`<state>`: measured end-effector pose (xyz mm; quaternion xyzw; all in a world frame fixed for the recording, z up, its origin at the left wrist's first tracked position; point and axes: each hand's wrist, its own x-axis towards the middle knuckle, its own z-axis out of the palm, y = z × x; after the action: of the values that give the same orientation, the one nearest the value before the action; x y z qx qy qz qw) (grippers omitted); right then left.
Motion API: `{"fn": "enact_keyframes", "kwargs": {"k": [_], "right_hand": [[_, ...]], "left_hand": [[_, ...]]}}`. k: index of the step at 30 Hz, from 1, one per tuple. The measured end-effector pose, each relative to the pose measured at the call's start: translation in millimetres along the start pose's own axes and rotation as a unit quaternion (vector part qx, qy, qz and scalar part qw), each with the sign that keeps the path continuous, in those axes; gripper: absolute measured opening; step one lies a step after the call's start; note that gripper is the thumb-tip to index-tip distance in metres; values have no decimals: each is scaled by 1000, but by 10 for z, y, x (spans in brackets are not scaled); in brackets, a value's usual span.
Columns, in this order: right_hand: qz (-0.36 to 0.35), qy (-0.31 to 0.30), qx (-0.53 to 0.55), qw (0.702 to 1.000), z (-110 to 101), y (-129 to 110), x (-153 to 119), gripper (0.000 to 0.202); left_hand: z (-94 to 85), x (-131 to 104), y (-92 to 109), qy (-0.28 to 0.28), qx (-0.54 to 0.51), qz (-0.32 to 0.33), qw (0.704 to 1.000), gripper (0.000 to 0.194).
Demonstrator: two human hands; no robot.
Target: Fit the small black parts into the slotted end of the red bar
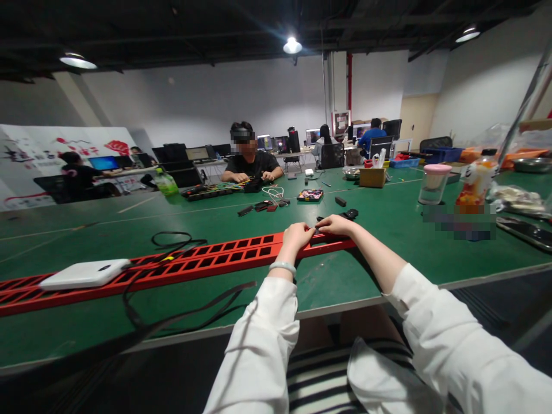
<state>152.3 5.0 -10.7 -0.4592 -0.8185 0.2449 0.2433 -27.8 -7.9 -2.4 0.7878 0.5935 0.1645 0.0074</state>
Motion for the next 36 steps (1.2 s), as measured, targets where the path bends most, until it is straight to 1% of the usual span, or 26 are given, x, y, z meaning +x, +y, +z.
{"fn": "enact_keyframes", "kwargs": {"k": [5, 7, 8, 12, 15, 17, 20, 22, 25, 27, 30, 36], "right_hand": [[-40, 27, -89, 995, 58, -48, 12, 28], [-53, 47, -129, 989, 84, -92, 9, 27], [-49, 63, -149, 986, 93, -115, 6, 27], [20, 134, -221, 966, 93, -164, -4, 28], [69, 162, -261, 949, 83, -126, 13, 32], [94, 159, -270, 945, 88, -76, 44, 34], [114, 137, -269, 946, 111, 7, 105, 35], [114, 125, -266, 949, 128, 53, 141, 35], [95, 107, -265, 954, 140, 94, 172, 34], [86, 89, -267, 956, 140, 102, 181, 35], [94, 71, -270, 956, 135, 95, 188, 37], [101, 75, -283, 951, 147, 65, 187, 37]], "left_hand": [[-26, -20, 29, -5, -1, -8, 1000, 38], [-39, -29, 41, -7, -1, -13, 1000, 37], [-42, -32, 44, -7, 1, -14, 1000, 38], [-37, -36, 37, 8, 10, -2, 1000, 39], [-25, -39, 28, 13, 14, 4, 1000, 39], [-20, -44, 28, 14, 15, 3, 1000, 38], [-23, -56, 36, 15, 15, 3, 1000, 39], [-33, -65, 42, 12, 15, 2, 1000, 39], [-49, -75, 49, 9, 16, 2, 1000, 39], [-54, -77, 50, 11, 18, 3, 1000, 38], [-53, -75, 50, 13, 21, 5, 1000, 39], [-44, -74, 51, 9, 27, -3, 1000, 39]]}}
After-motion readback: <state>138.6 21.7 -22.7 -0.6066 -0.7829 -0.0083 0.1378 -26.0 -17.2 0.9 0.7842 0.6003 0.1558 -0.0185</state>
